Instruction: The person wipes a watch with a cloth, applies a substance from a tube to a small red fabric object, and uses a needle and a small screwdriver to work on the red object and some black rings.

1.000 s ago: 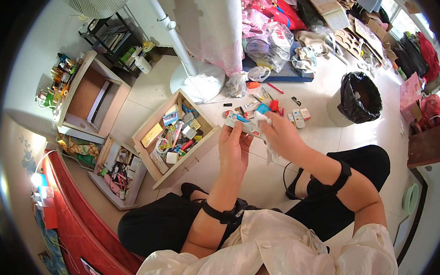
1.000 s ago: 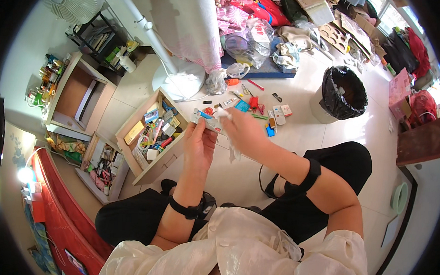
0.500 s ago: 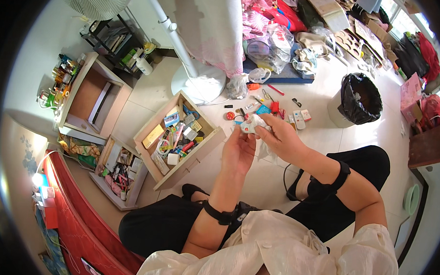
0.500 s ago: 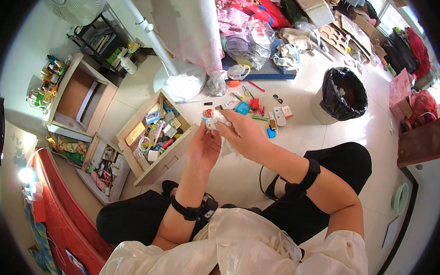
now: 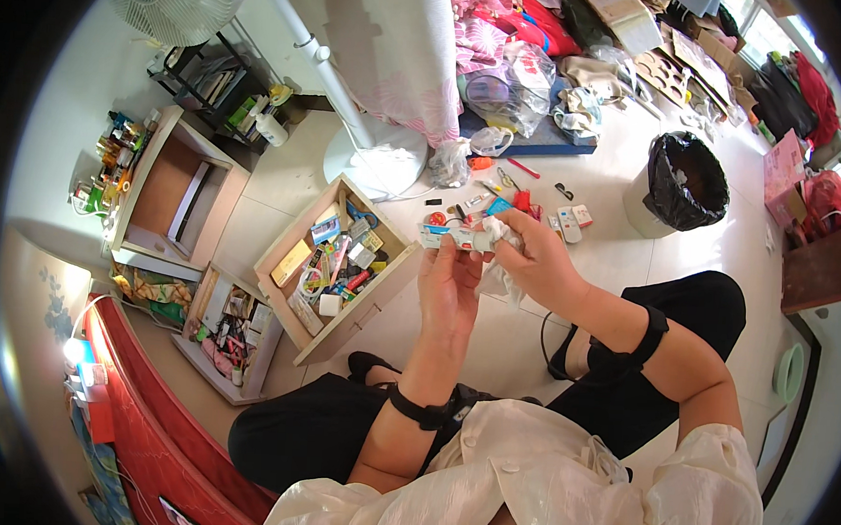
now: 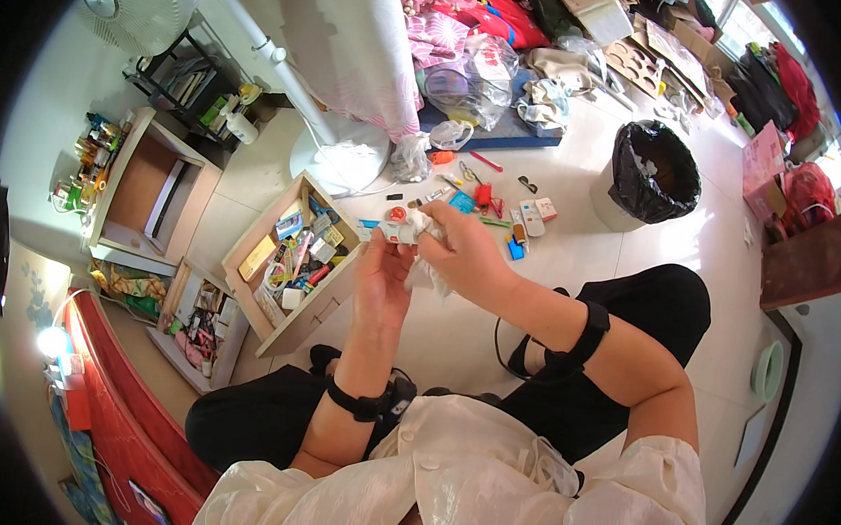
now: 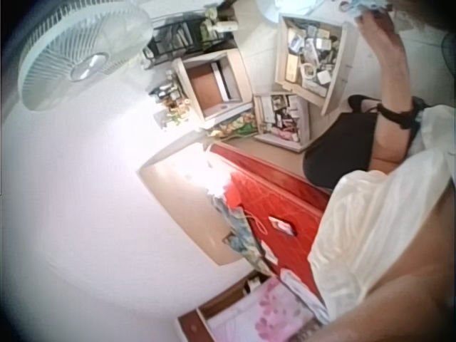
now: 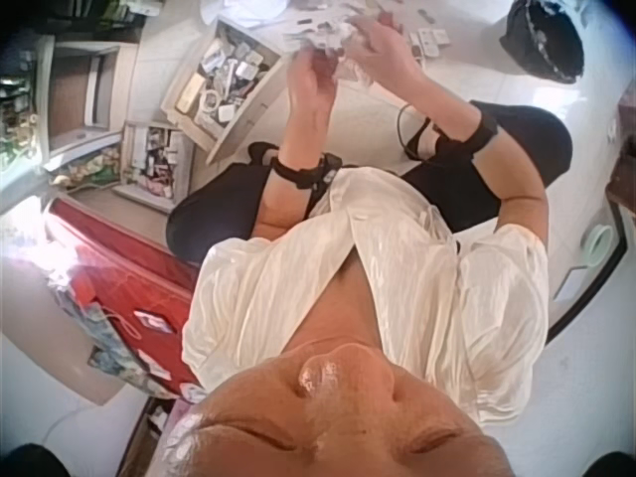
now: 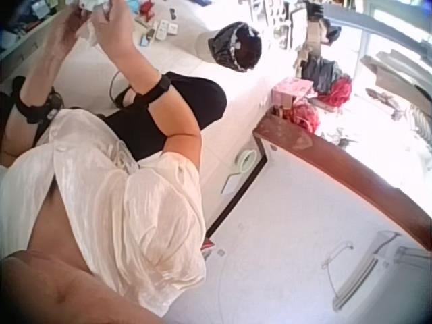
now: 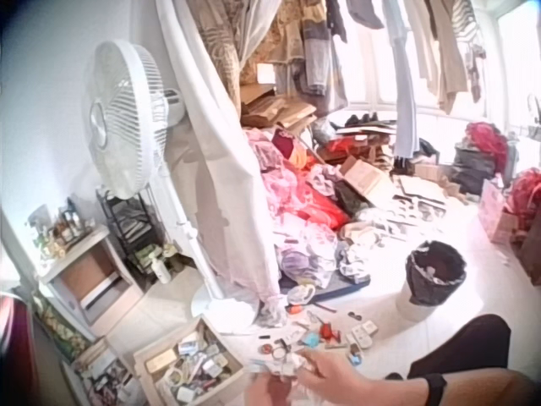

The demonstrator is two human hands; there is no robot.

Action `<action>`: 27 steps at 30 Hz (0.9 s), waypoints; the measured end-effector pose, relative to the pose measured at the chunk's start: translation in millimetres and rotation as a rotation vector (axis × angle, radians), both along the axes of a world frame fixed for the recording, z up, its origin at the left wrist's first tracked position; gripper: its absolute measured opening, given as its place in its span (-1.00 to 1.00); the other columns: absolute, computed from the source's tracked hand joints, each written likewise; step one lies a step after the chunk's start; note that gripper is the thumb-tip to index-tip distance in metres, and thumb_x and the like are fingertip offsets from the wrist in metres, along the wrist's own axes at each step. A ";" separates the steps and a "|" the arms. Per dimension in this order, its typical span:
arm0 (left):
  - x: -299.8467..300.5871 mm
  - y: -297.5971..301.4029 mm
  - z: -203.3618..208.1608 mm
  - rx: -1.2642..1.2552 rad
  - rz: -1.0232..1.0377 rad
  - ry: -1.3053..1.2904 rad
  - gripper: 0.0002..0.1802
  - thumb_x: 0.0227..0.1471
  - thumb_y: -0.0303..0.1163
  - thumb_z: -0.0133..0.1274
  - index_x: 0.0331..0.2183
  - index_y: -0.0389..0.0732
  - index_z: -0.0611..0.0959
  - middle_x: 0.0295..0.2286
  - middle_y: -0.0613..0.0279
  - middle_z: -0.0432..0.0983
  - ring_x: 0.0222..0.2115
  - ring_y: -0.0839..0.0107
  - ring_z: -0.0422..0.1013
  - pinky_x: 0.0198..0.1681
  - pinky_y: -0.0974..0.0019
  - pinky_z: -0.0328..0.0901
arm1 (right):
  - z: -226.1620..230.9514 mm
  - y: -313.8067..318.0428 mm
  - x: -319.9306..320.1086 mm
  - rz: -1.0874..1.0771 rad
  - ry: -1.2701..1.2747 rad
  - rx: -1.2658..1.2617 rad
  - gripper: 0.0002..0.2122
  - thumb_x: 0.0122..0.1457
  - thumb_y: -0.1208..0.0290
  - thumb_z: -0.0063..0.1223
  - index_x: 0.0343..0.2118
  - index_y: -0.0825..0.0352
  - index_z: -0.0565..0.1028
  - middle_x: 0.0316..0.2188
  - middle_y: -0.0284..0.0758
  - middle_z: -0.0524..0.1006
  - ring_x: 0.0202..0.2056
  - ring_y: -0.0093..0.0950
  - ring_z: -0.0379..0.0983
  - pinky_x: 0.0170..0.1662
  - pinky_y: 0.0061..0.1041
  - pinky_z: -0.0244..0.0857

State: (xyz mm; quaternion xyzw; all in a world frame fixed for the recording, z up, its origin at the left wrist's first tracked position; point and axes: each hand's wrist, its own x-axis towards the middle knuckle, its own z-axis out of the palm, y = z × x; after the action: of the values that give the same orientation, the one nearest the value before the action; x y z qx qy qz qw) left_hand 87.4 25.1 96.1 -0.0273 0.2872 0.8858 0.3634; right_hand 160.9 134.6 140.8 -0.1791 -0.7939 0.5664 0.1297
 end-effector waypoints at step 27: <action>-17.0 -6.0 -2.0 0.025 -0.040 0.184 -0.61 0.07 -0.27 -0.09 -0.07 -0.20 0.34 -0.27 0.25 0.42 -0.41 0.54 0.34 -0.34 0.46 0.29 | -9.2 10.9 0.1 0.068 -0.061 0.117 -0.75 -0.01 0.47 0.00 -0.22 0.38 0.40 -0.32 -0.24 0.43 -0.45 -0.49 0.44 -0.37 -0.50 0.29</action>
State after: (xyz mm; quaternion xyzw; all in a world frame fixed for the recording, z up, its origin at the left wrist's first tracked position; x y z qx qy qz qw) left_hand 70.4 19.1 94.2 0.0642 0.3089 0.8807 0.3532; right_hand 161.0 145.5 131.5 -0.1614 -0.8347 0.5176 0.0966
